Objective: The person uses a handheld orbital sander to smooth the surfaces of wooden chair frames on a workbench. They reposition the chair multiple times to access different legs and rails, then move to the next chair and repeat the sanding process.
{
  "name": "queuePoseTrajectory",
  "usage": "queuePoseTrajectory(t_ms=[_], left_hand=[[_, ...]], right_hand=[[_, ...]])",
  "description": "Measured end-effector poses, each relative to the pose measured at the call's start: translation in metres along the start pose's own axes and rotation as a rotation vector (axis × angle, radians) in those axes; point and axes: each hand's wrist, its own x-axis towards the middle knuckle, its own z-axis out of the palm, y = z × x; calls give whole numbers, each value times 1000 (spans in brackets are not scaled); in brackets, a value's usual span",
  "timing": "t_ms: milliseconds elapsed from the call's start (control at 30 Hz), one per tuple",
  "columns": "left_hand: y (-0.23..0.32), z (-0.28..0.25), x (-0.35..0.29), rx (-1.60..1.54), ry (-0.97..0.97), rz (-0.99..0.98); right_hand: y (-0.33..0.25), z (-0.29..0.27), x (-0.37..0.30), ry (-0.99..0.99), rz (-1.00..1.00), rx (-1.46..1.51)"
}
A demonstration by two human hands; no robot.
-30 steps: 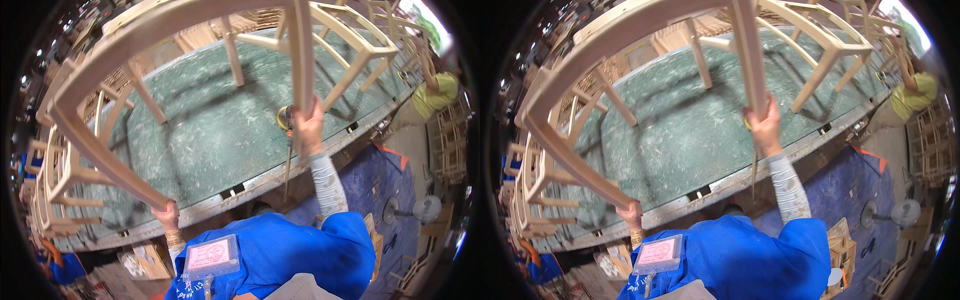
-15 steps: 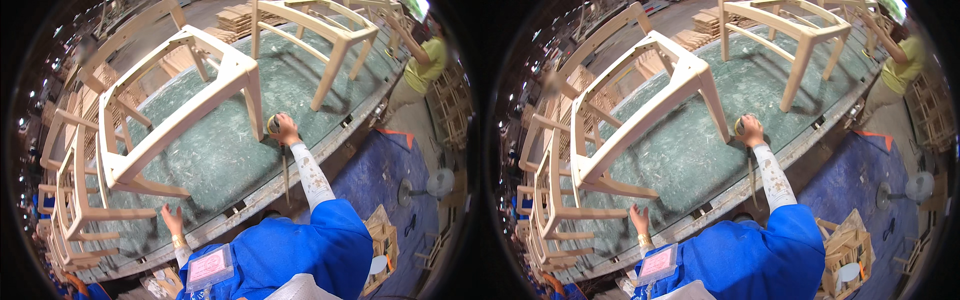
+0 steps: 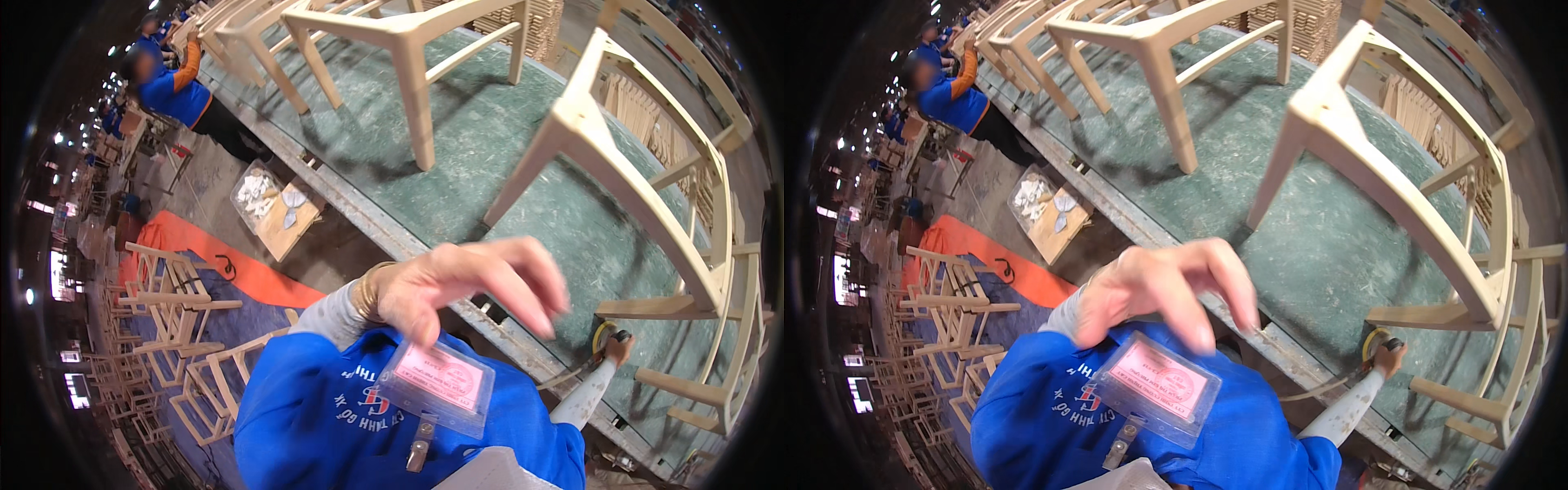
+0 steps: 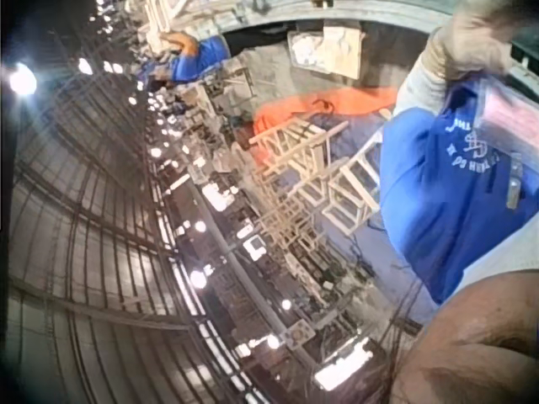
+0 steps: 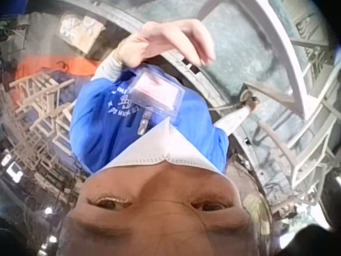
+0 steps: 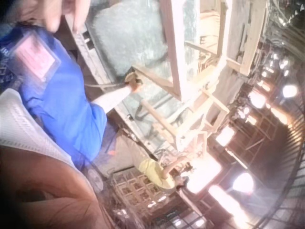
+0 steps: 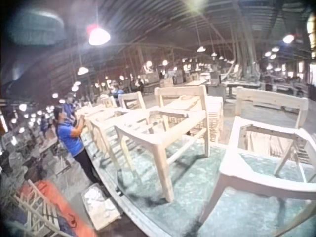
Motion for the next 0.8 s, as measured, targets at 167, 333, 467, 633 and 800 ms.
queuePoseTrajectory(t_ms=[167,333,467,633,800], left_hand=[[36,-25,4,-147,-245,385],[92,-85,-21,-255,-251,389],[132,-123,-36,-295,-245,376],[153,-179,-45,-157,-124,248],[51,-310,-33,1007,595,-177]], right_hand=[[4,25,-128,-73,-312,111],[-96,54,-290,-373,-260,243],[-193,91,-368,-475,-343,272],[-289,141,-374,-583,-514,202],[-370,161,-371,-284,-476,96]])
